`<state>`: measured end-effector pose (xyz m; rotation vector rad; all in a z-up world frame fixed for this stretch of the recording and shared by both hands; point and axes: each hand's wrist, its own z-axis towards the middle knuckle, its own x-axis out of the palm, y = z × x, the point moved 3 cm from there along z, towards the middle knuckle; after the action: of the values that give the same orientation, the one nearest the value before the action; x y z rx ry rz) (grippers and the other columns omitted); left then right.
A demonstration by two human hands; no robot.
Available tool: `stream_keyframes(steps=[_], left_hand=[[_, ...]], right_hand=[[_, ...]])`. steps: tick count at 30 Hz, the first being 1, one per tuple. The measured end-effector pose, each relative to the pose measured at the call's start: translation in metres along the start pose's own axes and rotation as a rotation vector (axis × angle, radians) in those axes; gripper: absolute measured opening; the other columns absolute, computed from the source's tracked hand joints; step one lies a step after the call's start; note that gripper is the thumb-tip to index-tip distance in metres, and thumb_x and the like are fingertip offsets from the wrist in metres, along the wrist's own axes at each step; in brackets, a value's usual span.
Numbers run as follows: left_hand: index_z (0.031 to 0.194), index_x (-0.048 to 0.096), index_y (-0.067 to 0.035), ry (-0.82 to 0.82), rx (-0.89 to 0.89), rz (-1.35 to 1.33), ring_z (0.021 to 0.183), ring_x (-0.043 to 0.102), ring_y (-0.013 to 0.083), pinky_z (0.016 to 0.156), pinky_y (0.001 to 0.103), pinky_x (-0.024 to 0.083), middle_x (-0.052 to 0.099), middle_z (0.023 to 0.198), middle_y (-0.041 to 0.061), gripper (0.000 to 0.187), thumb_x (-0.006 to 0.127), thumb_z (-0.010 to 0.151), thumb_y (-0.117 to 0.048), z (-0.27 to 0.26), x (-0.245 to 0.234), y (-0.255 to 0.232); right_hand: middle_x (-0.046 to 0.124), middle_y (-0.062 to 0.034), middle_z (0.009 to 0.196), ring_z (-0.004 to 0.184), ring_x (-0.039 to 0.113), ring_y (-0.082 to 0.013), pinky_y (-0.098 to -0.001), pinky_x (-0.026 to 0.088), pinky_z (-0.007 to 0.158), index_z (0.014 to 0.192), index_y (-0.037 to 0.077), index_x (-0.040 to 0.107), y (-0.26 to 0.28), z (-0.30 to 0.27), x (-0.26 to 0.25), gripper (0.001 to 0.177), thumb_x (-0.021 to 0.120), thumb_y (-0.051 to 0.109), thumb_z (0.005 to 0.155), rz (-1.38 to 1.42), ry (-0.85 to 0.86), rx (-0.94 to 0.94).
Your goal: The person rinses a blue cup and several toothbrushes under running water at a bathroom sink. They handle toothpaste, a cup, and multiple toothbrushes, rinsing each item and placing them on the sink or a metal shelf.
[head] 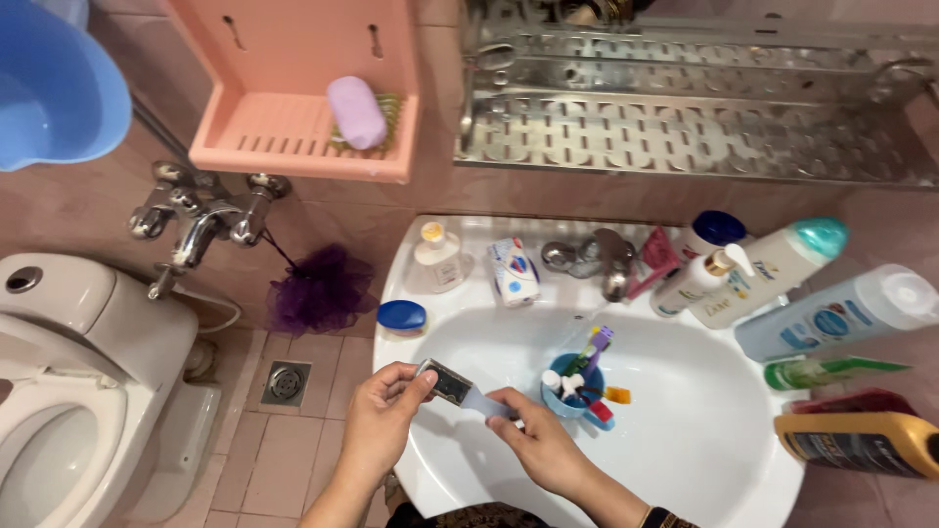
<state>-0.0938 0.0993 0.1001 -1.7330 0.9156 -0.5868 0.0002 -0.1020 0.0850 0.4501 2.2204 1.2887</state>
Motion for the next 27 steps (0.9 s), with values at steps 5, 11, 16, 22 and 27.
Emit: stream_keyframes(steps=[5,11,16,22,27], left_hand=[[0.112,0.072,-0.009,-0.048,-0.151,0.070,0.096,0.071,0.0173,0.079,0.032,0.053,0.077,0.099,0.007,0.038,0.068,0.090,-0.040,0.030,-0.047,0.012],[0.133,0.062,-0.015,-0.012,-0.219,0.101,0.123,0.063,0.0221,0.096,0.041,0.051,0.070,0.129,0.008,0.057,0.055,0.093,-0.055,0.061,-0.098,0.014],[0.134,0.064,-0.016,0.137,-0.200,0.152,0.125,0.061,0.0212,0.098,0.041,0.049,0.070,0.130,0.004,0.058,0.055,0.090,-0.054,0.082,-0.122,0.006],[0.134,0.064,-0.010,0.337,-0.111,0.091,0.132,0.058,0.0177,0.110,0.032,0.041,0.070,0.134,0.008,0.053,0.056,0.096,-0.045,0.112,-0.131,0.000],[0.135,0.065,-0.009,0.433,-0.081,0.124,0.132,0.059,0.0180,0.111,0.032,0.041,0.070,0.134,0.009,0.052,0.059,0.095,-0.042,0.128,-0.133,-0.003]], right_hand=[[0.054,-0.0006,0.074,0.072,0.052,-0.0121,-0.0280,0.047,0.072,0.100,0.007,0.064,-0.013,0.043,0.041,0.021,0.046,0.018,0.100,0.249,0.130,-0.010],[0.054,-0.0003,0.073,0.071,0.050,-0.0124,-0.0270,0.046,0.072,0.099,0.008,0.064,-0.023,0.090,0.085,0.021,0.046,0.020,0.099,0.232,0.046,0.217],[0.058,-0.0011,0.073,0.071,0.050,-0.0123,-0.0265,0.046,0.071,0.099,0.009,0.066,-0.019,0.117,0.107,0.024,0.045,0.021,0.100,0.234,-0.080,0.259],[0.061,-0.0024,0.074,0.069,0.052,-0.0129,-0.0278,0.046,0.069,0.100,0.006,0.059,-0.011,0.136,0.124,0.021,0.045,0.021,0.103,0.277,-0.210,0.212],[0.063,-0.0053,0.069,0.065,0.054,-0.0140,-0.0291,0.047,0.067,0.101,0.005,0.059,0.002,0.140,0.130,0.021,0.047,0.023,0.102,0.300,-0.340,0.228]])
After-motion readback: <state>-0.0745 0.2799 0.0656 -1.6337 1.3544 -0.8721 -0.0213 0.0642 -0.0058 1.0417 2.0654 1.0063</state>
